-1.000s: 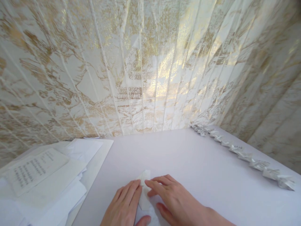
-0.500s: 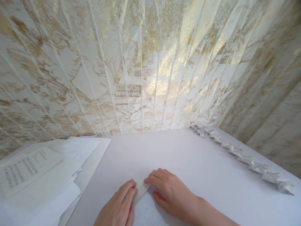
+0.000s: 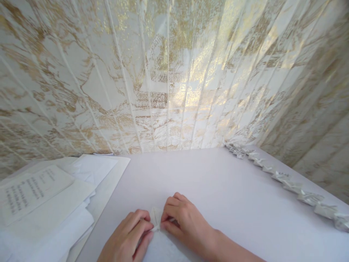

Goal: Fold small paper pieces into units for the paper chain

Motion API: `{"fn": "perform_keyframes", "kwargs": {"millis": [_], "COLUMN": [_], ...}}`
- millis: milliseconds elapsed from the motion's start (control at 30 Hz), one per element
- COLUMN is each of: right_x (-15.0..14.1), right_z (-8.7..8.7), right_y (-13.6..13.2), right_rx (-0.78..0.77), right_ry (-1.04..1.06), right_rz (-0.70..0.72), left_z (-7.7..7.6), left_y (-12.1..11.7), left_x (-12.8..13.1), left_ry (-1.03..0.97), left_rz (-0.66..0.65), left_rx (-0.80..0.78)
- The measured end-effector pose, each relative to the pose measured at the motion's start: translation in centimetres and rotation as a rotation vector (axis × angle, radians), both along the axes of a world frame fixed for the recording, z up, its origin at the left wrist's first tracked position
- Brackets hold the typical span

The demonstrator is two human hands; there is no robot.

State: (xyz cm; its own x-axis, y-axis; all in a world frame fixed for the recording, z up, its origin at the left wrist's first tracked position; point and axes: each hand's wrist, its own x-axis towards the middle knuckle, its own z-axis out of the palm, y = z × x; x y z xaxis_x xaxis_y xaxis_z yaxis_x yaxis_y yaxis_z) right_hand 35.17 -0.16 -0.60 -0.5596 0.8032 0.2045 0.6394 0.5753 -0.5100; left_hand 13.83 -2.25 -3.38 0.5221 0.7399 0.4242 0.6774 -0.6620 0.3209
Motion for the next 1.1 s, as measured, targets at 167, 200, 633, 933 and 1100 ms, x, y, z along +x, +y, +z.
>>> {"fn": "perform_keyframes", "kwargs": {"millis": [167,200,633,933,1100], "right_x": [-0.7,-0.8,-2.0,-2.5,-1.9], "right_z": [-0.4,-0.5,-0.7,-0.3,0.1], "right_y": [0.4,0.4,-0.3,-0.8,-1.1], "right_rx": [-0.044,-0.044,-0.047,-0.151,-0.193], "right_ry": [-0.015,-0.025,0.013,0.109,0.127], "right_rz": [-0.086,-0.109,-0.214,-0.239,-0.255], "left_z": [0.2,0.3,0.1,-0.3,-0.4], "left_y": [0.2,0.2,-0.2,-0.6,-1.3], "left_x": [-0.3,-0.3,0.5,-0.4,-1.2], "left_ry": [0.050,0.065,0.026,-0.087,-0.149], "left_rz": [0.143,0.161,0.266,0.193,0.194], "left_rx": [-0.122,-0.143,-0.249,-0.212,-0.184]}}
